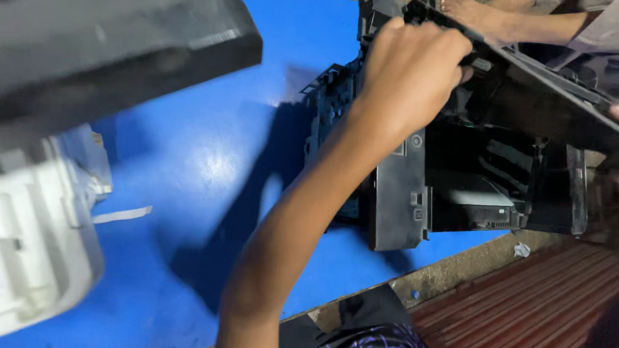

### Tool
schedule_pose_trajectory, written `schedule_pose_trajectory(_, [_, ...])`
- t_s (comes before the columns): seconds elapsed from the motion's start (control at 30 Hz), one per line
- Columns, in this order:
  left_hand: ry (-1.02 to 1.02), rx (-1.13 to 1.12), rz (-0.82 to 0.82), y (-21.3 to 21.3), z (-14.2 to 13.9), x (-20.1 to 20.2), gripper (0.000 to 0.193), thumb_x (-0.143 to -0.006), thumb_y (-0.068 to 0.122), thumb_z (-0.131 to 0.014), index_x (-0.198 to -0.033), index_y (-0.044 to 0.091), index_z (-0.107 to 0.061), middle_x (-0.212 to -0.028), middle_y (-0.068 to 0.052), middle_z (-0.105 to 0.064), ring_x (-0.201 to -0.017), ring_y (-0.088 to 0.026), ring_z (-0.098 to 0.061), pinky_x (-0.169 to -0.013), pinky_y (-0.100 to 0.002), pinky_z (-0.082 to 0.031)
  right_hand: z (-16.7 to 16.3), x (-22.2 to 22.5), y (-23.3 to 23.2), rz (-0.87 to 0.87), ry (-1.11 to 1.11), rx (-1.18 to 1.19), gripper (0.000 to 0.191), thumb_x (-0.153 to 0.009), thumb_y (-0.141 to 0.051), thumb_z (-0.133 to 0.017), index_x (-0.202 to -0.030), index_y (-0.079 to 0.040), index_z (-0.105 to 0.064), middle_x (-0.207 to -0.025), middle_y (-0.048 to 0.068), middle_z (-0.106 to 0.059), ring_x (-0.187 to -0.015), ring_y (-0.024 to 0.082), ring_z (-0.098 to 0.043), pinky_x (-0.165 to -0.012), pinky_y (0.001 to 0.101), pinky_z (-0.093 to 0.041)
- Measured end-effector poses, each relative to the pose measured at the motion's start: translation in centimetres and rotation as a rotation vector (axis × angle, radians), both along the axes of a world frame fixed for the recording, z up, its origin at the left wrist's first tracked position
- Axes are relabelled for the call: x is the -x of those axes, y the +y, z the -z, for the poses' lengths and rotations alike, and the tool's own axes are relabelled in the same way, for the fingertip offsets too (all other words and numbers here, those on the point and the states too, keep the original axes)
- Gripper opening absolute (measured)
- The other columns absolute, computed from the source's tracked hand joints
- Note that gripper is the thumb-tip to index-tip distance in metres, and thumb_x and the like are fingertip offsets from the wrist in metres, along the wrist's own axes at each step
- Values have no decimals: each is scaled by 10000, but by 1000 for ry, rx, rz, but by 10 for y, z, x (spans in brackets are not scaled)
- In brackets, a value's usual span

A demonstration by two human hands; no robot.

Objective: The person disassembles a printer on a blue table, removing the top cover, side panels, and internal components using a screwdriver. They place the removed parts on the table and continue to separate the internal mechanisms.

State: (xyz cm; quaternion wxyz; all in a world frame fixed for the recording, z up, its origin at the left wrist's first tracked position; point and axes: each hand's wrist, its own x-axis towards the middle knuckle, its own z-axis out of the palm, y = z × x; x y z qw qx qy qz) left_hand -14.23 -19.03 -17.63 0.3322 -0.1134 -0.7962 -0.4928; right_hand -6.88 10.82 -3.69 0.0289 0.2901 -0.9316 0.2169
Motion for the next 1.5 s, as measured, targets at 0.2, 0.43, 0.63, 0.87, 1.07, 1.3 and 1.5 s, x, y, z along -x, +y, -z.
schedule_pose_trajectory(0.2, [56,-15,-121,15,6,11,170,-729,212,-790,-678,56,-747,-709,-153,-714,-713,-324,-723,-687,-490,-534,50,106,119,601,-334,-88,458,-1139,-413,-494,-1327,4,-525,-1103,218,-580,-902,300,-631,-721,430,-570])
schedule_pose_trajectory(0.43, [59,-10,-125,15,6,5,61,-744,123,-762,-704,77,-769,-690,-139,-721,-707,-306,-722,-713,-468,-544,58,142,127,558,-747,171,528,-1209,-511,-526,-1257,14,-561,-858,175,-659,-685,306,-677,-557,456,-590])
schedule_pose_trajectory(0.63, [17,36,-68,15,12,8,152,-765,260,-774,-784,110,-794,-726,-115,-732,-735,-285,-727,-728,-467,-507,70,124,95,256,-630,163,416,-1178,-339,-523,-1355,37,-535,-1008,173,-668,-846,250,-694,-711,359,-592])
schedule_pose_trajectory(0.87, [-101,103,-77,19,5,13,96,-787,189,-709,-715,155,-762,-718,-89,-740,-743,-286,-733,-892,-525,-449,28,61,5,-217,103,-174,350,-1114,-77,-561,-1441,36,-507,-1182,204,-657,-1075,247,-683,-954,351,-597])
schedule_pose_trajectory(1.07, [-74,59,-57,13,-2,6,93,-796,152,-689,-750,139,-769,-756,-122,-735,-751,-322,-727,-814,-499,-490,8,41,-48,59,29,-339,326,-1109,-6,-592,-1429,53,-599,-1019,157,-685,-855,194,-678,-724,297,-555])
schedule_pose_trajectory(1.3, [-202,79,95,-6,-19,-4,196,-829,297,-709,-737,132,-762,-728,-136,-719,-767,-355,-701,-802,-529,-471,-27,8,-73,-340,341,-415,430,-953,49,-795,-1367,26,-678,-876,117,-660,-667,205,-540,-624,331,-418])
schedule_pose_trajectory(1.5, [-265,-28,180,-11,-19,-6,243,-872,331,-705,-801,103,-749,-792,-140,-715,-828,-350,-694,-795,-479,-511,-41,12,-102,-371,341,-452,528,-820,64,-810,-1329,29,-674,-782,128,-604,-638,248,-535,-590,357,-419])
